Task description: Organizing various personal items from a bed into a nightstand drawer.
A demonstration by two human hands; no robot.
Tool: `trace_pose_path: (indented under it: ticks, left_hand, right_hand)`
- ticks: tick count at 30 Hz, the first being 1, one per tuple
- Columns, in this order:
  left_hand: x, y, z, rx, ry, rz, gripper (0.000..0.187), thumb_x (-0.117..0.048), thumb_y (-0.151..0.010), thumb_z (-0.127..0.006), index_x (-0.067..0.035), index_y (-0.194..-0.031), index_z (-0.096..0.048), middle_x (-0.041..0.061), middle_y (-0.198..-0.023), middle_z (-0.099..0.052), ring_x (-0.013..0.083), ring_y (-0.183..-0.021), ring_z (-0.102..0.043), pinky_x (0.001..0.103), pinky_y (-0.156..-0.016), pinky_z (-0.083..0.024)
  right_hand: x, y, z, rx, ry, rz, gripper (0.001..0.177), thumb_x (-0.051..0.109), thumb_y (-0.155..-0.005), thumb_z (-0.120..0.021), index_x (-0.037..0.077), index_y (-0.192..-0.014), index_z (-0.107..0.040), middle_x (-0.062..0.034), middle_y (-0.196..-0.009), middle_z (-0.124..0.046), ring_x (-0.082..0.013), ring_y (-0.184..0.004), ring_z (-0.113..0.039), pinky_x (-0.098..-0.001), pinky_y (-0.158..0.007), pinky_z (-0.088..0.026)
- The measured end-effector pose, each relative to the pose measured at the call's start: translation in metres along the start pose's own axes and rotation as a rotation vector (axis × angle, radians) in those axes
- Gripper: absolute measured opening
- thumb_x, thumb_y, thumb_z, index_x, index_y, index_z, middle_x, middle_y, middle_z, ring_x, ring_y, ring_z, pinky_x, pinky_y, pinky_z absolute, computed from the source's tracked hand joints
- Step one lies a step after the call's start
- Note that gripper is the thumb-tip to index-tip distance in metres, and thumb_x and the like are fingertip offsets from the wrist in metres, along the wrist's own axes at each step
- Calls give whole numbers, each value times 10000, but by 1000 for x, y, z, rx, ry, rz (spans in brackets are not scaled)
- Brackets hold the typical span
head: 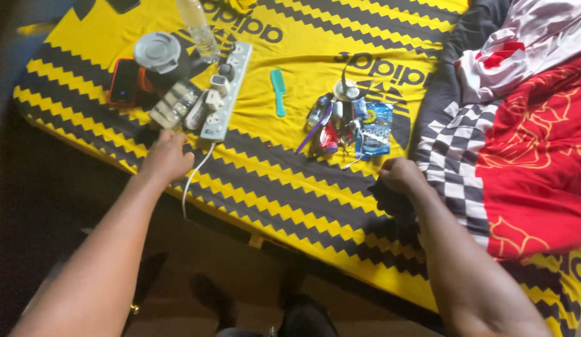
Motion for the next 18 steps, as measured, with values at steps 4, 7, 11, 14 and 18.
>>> trace_pose_path:
  ticks: [4,7,11,14,18]
  left_hand:
    - [-31,3,-33,64,-33,-28,445,-277,-892,-689,-90,-1289,-616,195,-1396,-516,406,-1257,-558,485,-1054,-474]
    - [-43,19,-51,165,-28,1,416,-288,-892,-680,-110,-1263,-625,157,-1375,-545,375,-1242,-579,474,-1041,-487]
    - [-35,47,-70,306,-68,76,371,-284,-895,-677,-130,-1231,-643,109,-1337,-591,327,-1237,-603,440,-1045,-502]
    - [-11,60,-81,354,-90,107,348,-287,-895,-687,-122,-1199,-656,100,-1292,-629,307,-1220,-624,420,-1034,-518]
    - [9,63,-104,418,-97,131,313,-289,-900,-690,-116,-1161,-679,89,-1224,-692,283,-1177,-665,400,-1021,-538]
  right_hand:
    - [-29,-37,-11,10,-16,-134,485,515,-973,-663,119,-1242,-743,-169,-1244,-727,-325,-1159,-684,-421,-1010,-512]
    - [-42,-90,-18,-117,-56,-31,406,338,-922,-620,149,-1254,-758,-185,-1261,-726,-363,-1183,-681,-430,-1029,-519]
    - [-74,-136,-20,-317,-323,-181,460,322,-900,-702,35,-1259,-692,-247,-1253,-684,-416,-1174,-651,-463,-970,-512]
    - [-60,-134,-21,-249,-506,-277,511,351,-911,-758,-14,-1253,-652,-251,-1198,-678,-397,-1084,-667,-467,-893,-532]
    - [-118,-230,-106,-174,-779,-133,335,124,-894,-653,-24,-1169,-773,-194,-1053,-780,-267,-888,-689,-399,-802,-536]
Point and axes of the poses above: each hand's wrist, its own y-axis away from the middle knuckle, its own z-axis out of the back of the hand, x = y × z, the point moved 10 cm from there along -y, towards the middle knuckle
